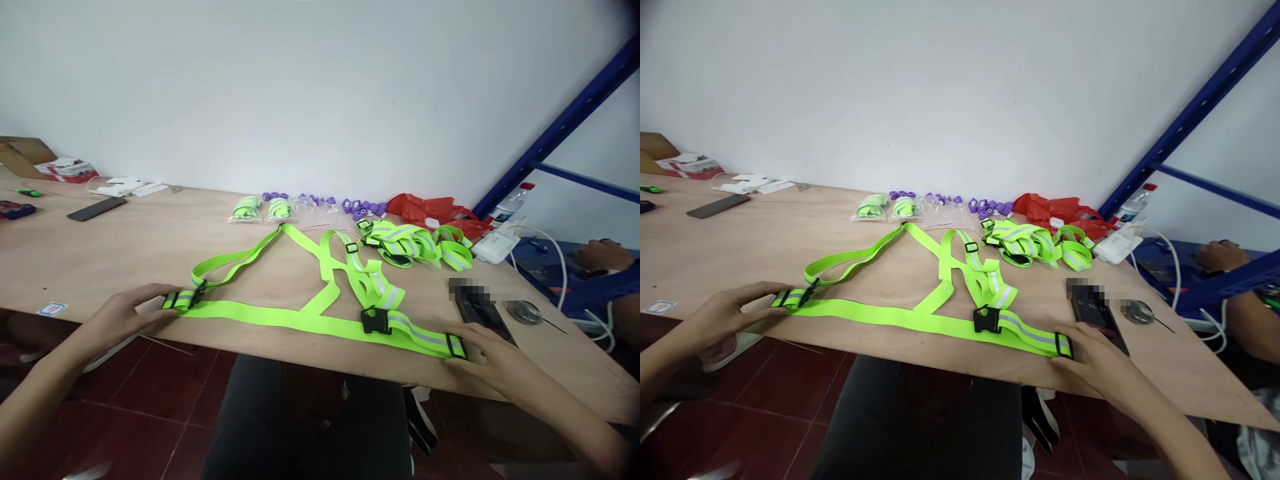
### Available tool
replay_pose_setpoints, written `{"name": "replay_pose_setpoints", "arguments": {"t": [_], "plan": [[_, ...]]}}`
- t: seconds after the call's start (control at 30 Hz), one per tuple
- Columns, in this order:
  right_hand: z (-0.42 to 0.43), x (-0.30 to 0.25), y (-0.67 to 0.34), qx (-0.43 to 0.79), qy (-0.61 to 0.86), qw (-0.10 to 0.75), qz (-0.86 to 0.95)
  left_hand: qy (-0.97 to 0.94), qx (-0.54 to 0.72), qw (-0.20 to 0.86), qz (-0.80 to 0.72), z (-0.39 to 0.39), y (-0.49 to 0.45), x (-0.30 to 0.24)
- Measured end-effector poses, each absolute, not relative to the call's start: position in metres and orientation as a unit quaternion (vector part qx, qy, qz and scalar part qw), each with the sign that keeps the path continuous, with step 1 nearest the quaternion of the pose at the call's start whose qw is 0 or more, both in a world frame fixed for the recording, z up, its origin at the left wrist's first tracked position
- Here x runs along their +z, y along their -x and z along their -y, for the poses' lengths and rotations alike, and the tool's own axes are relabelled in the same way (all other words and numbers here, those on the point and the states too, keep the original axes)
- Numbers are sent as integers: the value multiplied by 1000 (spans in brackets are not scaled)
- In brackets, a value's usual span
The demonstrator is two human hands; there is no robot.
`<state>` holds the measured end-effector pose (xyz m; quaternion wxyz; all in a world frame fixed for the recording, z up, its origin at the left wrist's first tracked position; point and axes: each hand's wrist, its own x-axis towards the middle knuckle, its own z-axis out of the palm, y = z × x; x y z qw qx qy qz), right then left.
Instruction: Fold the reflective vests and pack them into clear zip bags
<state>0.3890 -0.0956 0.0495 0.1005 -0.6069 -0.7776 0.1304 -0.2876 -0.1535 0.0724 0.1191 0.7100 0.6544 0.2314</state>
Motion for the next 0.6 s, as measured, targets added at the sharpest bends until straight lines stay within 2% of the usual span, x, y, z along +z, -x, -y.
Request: {"name": "replay_pose_setpoints", "arguments": {"t": [0.13, 0.27, 0.47, 0.6], "plan": [[87, 54, -354, 111, 590, 160, 783, -711, 238, 134, -648, 155, 266, 75], [85, 62, -269, 122, 499, 235, 825, -737, 264, 146, -605, 154, 242, 75], [95, 61, -106, 196, 344, 239, 887, -733, 281, 170, -596, 155, 232, 64], [95, 54, -29, 175, 319, 184, 913, -729, 311, 185, -581, 158, 235, 54]]}}
